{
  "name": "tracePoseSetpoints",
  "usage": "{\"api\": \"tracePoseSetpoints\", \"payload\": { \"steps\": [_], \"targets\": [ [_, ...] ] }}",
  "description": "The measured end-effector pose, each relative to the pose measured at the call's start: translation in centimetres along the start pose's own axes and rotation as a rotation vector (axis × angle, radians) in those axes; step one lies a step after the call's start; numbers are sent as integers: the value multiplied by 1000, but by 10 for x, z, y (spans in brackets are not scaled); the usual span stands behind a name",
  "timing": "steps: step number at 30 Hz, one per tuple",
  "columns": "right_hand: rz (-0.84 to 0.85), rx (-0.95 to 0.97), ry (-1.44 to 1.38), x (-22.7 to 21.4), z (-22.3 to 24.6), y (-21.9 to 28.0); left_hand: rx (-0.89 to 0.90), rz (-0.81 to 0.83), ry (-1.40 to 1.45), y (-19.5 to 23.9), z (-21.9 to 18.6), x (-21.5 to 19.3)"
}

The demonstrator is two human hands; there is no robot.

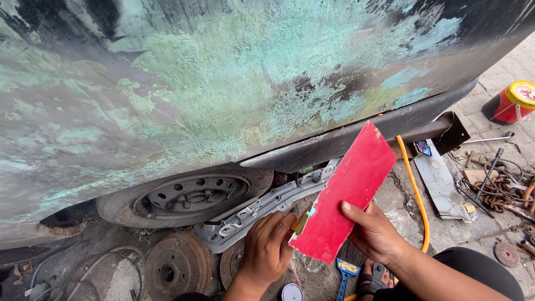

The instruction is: The person applies a light green body filler to the side of a car using a yellow putty knife and a red plastic scraper. They spread the filler over a damaged area near the wheel well and smooth the surface repeatedly.

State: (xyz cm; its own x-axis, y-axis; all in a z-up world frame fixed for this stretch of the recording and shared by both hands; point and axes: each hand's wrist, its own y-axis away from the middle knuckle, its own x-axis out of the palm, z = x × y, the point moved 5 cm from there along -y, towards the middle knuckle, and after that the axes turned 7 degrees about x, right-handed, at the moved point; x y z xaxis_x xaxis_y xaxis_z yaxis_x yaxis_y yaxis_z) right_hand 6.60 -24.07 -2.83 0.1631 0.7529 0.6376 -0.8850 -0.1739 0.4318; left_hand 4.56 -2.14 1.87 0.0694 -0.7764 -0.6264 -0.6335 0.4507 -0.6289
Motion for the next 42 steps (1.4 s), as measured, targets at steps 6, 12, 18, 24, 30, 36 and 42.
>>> {"api": "tracePoseSetpoints", "payload": {
  "steps": [6, 12, 18, 24, 30, 36, 42],
  "targets": [
    [31, -25, 30, 1, 4, 0, 38, 4, -128, 0, 6, -5],
    [63, -24, 46, 1, 6, 3, 55, 5, -133, -7, 2, -14],
    [227, -62, 123, 6, 14, 10, 42, 44, -238, -8, 7, -11],
    [148, -230, 202, -12, 48, 10, -80, -40, -251, -1, 30, -15],
    [-157, -619, 632, -41, 75, 14, -252, -143, -81, -9, 17, -36],
    [94, -1019, 996, 2, 71, 41, -275, -89, -67, -5, 18, -28],
    [302, -1373, 1366, 19, 52, 50, -324, -97, 0, 3, 19, -13]
  ]
}}
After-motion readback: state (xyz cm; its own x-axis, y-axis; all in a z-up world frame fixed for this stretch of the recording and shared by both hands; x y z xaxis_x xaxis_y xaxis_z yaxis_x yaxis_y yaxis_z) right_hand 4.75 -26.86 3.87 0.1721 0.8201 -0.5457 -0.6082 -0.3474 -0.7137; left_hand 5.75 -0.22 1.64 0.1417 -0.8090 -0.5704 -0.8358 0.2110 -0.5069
